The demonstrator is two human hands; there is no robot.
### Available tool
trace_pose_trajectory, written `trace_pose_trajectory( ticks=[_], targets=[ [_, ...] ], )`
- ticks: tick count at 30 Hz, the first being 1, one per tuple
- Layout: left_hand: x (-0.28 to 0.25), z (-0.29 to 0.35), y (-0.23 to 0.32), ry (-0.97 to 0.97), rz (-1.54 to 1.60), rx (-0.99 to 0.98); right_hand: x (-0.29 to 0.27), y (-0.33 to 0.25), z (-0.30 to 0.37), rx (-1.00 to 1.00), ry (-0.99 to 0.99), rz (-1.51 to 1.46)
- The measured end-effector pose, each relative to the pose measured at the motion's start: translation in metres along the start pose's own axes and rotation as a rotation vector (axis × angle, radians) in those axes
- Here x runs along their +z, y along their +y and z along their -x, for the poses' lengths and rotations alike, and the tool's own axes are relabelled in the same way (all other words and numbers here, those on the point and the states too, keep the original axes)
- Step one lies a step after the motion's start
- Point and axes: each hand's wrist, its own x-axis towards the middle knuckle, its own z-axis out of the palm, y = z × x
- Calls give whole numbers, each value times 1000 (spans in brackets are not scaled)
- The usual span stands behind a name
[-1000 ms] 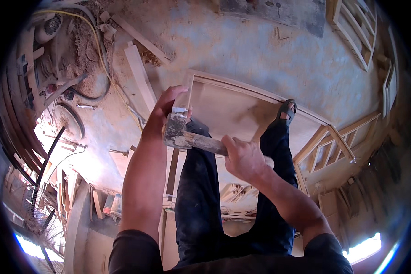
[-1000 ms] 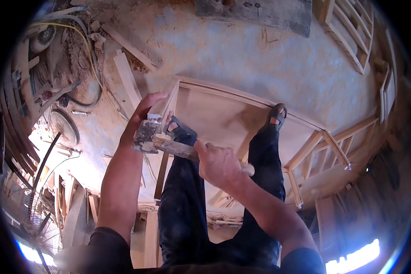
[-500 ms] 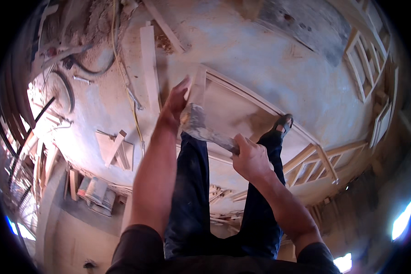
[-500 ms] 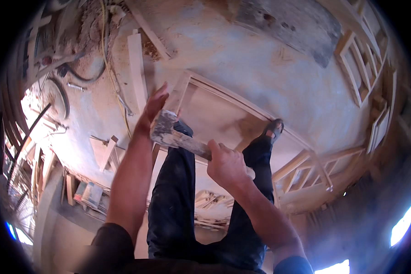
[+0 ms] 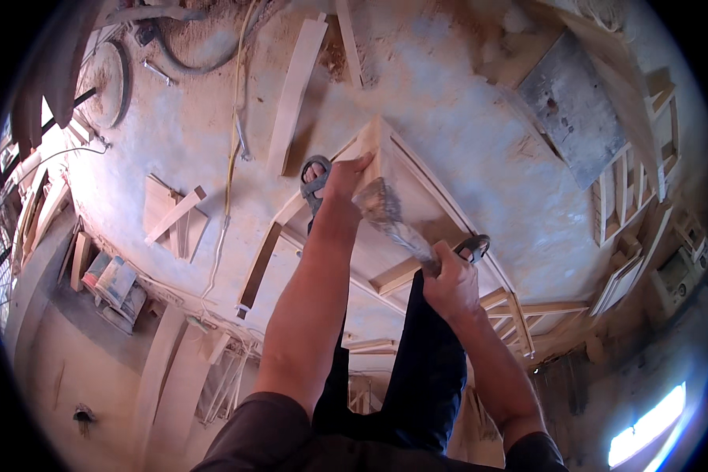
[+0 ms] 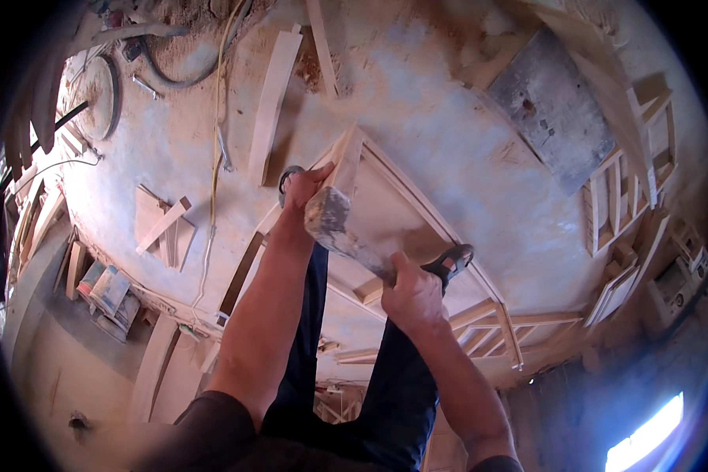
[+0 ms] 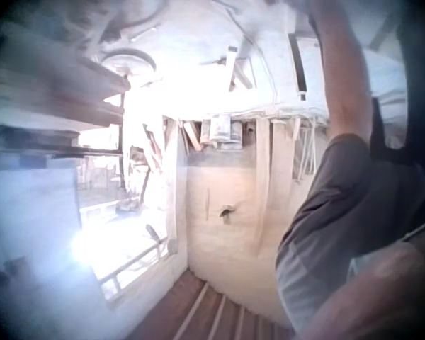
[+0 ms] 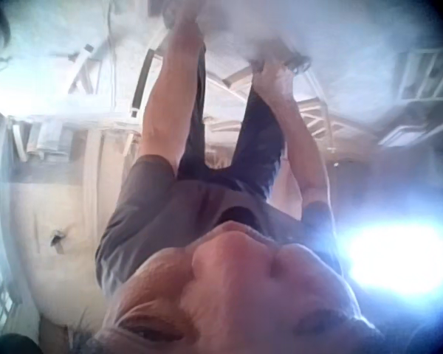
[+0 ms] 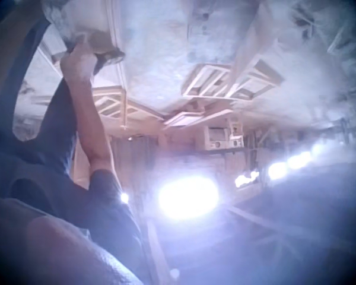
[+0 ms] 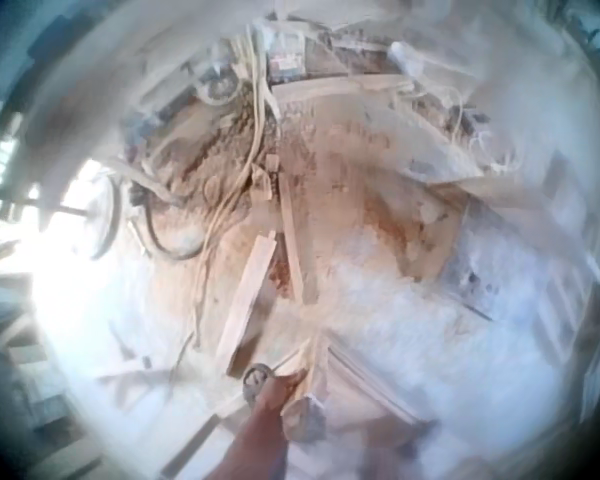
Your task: The person cuts a wooden piece with a hand saw, then sits on the floor to apply glue to several small wooden pieces using a stick. They stand and use a hammer to tap the glued pieces into place on a larger wooden frame.
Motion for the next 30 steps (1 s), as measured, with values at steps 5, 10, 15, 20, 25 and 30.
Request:
trace_pose_trajectory(
  ticks=[5, 10, 15, 20, 25, 30],
  targets=[
    [-2, -1, 2, 11, -213, 202, -12, -20, 10, -115, 6, -63],
    [-23, -28, 3, -69, -91, 179, -7, -10, -3, -72, 36, 66],
    [-32, -30, 14, -40, -423, 293, -10, -15, 8, -127, 19, 16],
    [20, 41, 14, -309, 90, 110, -4, -6, 7, 23, 2, 6],
    [14, 44, 3, -214, 259, 111, -11, 19, 73, 331, -212, -398],
    [21, 107, -48, 189, 187, 303, -12, 89, 155, 766, -379, -905]
  ],
)
